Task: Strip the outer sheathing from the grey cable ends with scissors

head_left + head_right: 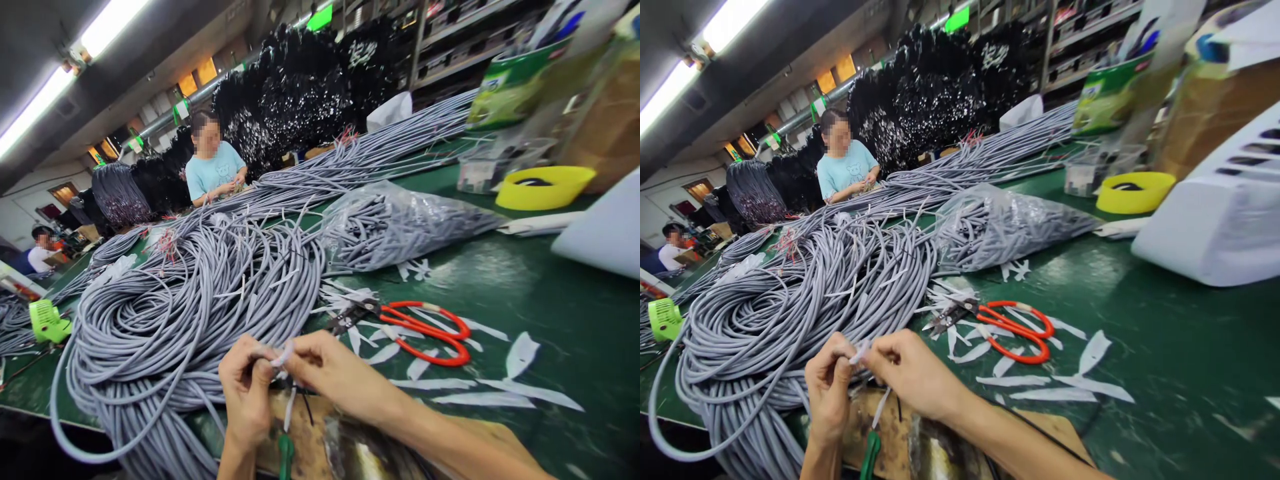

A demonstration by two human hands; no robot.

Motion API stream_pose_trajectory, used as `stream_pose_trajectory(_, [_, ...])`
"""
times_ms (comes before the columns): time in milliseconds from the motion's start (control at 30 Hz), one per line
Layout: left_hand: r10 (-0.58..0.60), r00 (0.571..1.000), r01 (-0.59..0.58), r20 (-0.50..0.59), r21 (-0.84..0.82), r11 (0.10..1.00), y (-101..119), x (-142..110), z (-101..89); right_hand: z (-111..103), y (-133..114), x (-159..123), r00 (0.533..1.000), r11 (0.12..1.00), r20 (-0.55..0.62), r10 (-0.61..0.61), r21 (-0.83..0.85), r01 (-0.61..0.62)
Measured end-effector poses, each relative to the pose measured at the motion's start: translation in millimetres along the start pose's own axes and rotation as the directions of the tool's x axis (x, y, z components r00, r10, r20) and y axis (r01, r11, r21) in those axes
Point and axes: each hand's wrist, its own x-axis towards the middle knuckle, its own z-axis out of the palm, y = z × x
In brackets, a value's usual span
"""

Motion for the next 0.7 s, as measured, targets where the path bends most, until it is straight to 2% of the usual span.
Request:
stream_pose_trajectory(33, [-0.034,0.998,0.034,-0.043,-0.009,0.999,-1.1,0.0,0.4,1.6,0.9,-0.4,1.000,1.000,-0.021,0.002,0.007,-0.002])
stream_pose_trajectory(100, [-0.122,0.987,0.120,-0.102,-0.027,0.992,-1.7,0.6,1.6,0.5,0.7,-2.8,0.982,1.000,-0.187,-0.003,-0.011,0.001])
stream_pose_trajectory(167, [-0.191,0.976,0.189,-0.108,-0.036,0.981,-0.2,1.3,3.0,-5.0,-1.9,-6.2,0.937,0.999,-0.348,-0.024,-0.041,0.010])
stream_pose_trajectory(200, [-0.211,0.973,0.209,-0.096,-0.033,0.977,1.2,1.6,3.6,-8.2,-3.8,-7.9,0.927,0.998,-0.372,-0.052,-0.060,0.031])
stream_pose_trajectory(300, [-0.220,0.974,0.220,-0.055,-0.003,0.976,5.0,2.2,5.5,-14.5,-9.0,-11.2,0.924,0.974,-0.328,-0.198,-0.169,0.149])
stream_pose_trajectory(367, [-0.252,0.966,0.252,-0.061,-0.004,0.968,5.6,2.7,6.7,-15.4,-10.5,-11.5,0.909,0.952,-0.328,-0.257,-0.250,0.179])
stream_pose_trajectory(467, [-0.387,0.908,0.373,-0.161,-0.111,0.921,3.2,3.1,7.3,-15.6,-9.8,-9.8,0.916,0.947,-0.337,-0.218,-0.299,0.116])
stream_pose_trajectory(533, [-0.427,0.875,0.392,-0.229,-0.183,0.901,1.0,2.6,6.3,-16.6,-8.9,-8.5,0.937,0.954,-0.308,-0.165,-0.292,0.072])
stream_pose_trajectory(567, [-0.410,0.879,0.373,-0.245,-0.186,0.909,0.3,2.0,5.5,-17.3,-8.6,-7.8,0.945,0.957,-0.294,-0.142,-0.284,0.055])
stream_pose_trajectory(600, [-0.366,0.900,0.337,-0.236,-0.156,0.928,-0.1,1.2,4.8,-17.9,-8.6,-7.3,0.952,0.960,-0.282,-0.122,-0.275,0.042])
stream_pose_trajectory(700, [-0.166,0.982,0.170,-0.089,0.047,0.984,0.9,-1.4,4.0,-19.2,-8.7,-5.7,0.957,0.970,-0.276,-0.090,-0.244,0.020])
